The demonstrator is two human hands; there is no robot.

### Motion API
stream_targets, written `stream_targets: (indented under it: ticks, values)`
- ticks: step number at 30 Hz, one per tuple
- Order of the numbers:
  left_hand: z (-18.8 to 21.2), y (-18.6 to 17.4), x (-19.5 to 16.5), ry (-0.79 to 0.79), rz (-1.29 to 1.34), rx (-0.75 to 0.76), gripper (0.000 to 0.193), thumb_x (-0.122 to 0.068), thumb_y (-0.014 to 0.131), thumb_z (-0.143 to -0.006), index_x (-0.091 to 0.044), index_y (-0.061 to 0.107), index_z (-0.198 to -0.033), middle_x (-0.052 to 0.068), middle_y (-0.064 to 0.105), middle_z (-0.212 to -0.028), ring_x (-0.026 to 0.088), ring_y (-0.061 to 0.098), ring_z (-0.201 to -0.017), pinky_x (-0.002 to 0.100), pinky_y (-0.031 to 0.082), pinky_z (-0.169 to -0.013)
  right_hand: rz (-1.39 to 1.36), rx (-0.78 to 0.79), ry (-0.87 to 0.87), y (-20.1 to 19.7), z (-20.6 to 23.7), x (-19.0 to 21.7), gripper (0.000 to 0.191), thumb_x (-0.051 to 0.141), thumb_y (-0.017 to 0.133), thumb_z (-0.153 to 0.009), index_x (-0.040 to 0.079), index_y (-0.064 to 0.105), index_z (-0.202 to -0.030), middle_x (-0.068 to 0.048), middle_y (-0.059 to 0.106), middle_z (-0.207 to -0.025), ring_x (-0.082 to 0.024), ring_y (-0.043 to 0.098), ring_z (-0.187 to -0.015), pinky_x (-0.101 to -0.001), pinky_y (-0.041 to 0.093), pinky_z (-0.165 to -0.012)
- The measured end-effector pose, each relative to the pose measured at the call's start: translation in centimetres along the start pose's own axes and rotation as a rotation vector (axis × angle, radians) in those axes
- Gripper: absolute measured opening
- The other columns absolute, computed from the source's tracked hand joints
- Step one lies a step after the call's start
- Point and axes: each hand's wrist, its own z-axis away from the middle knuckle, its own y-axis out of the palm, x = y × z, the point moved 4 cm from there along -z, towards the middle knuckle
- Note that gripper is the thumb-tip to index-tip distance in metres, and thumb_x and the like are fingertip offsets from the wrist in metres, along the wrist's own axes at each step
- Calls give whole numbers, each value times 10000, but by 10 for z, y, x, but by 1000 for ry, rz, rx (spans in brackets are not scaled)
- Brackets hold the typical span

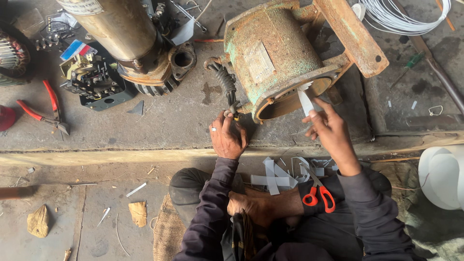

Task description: The person sits on the floor and inserts small white paper strips into the slots of a motor stator. They repeatedly pick up strips, fold them, and push them into the stator openings using both hands.

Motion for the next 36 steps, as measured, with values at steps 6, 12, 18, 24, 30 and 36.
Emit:
stream_targets:
  ticks: [6, 12, 18, 24, 30, 36]
  values:
    - [5, -6, -6, 11, -1, -3, 589, -79, 670, -916, -98, 406, -1443, 244, 568, -1325, 400, 604, -1132, 515, 452, -993, 73, -108, -163, 4, 12, 8, 413, 107, 569, -1058, 0, 542, -1455, -143, 753, -1054, -143, 717, -739, -271, 566, -620]
    - [10, -11, -9, -5, 15, 13, 581, -78, 674, -913, -101, 421, -1436, 232, 572, -1328, 397, 603, -1129, 501, 452, -986, -129, -163, -215, 10, 21, -7, 337, 77, 555, -1085, -22, 594, -1404, -147, 733, -1064, -152, 720, -851, -279, 608, -753]
    - [17, -9, -17, -28, 27, 27, 556, -78, 678, -913, -106, 451, -1420, 208, 578, -1338, 382, 606, -1133, 488, 453, -985, -83, -326, -301, 6, 34, -17, 235, 63, 617, -1076, -52, 632, -1281, -117, 695, -1067, -163, 712, -892, -299, 620, -795]
    - [28, 3, -33, -34, 40, 35, 549, -76, 683, -904, -101, 469, -1409, 203, 587, -1326, 376, 613, -1131, 485, 459, -974, -127, -376, -268, -19, 36, -38, 184, 87, 610, -1116, -76, 650, -1192, -120, 691, -966, -188, 729, -860, -343, 639, -810]
    - [33, 21, -49, -2, 35, -2, 557, -58, 679, -917, -96, 450, -1423, 212, 588, -1314, 371, 627, -1121, 481, 466, -962, -417, -281, -148, -41, 27, -61, 207, 102, 611, -1083, -69, 640, -1196, -130, 696, -979, -229, 740, -839, -384, 648, -785]
    - [35, 27, -55, 13, 37, -17, 570, -46, 678, -920, -105, 435, -1432, 211, 594, -1308, 366, 631, -1111, 482, 471, -959, -404, -286, -152, -48, 26, -65, 212, 105, 611, -1087, -76, 637, -1196, -135, 695, -981, -231, 738, -847, -385, 651, -790]
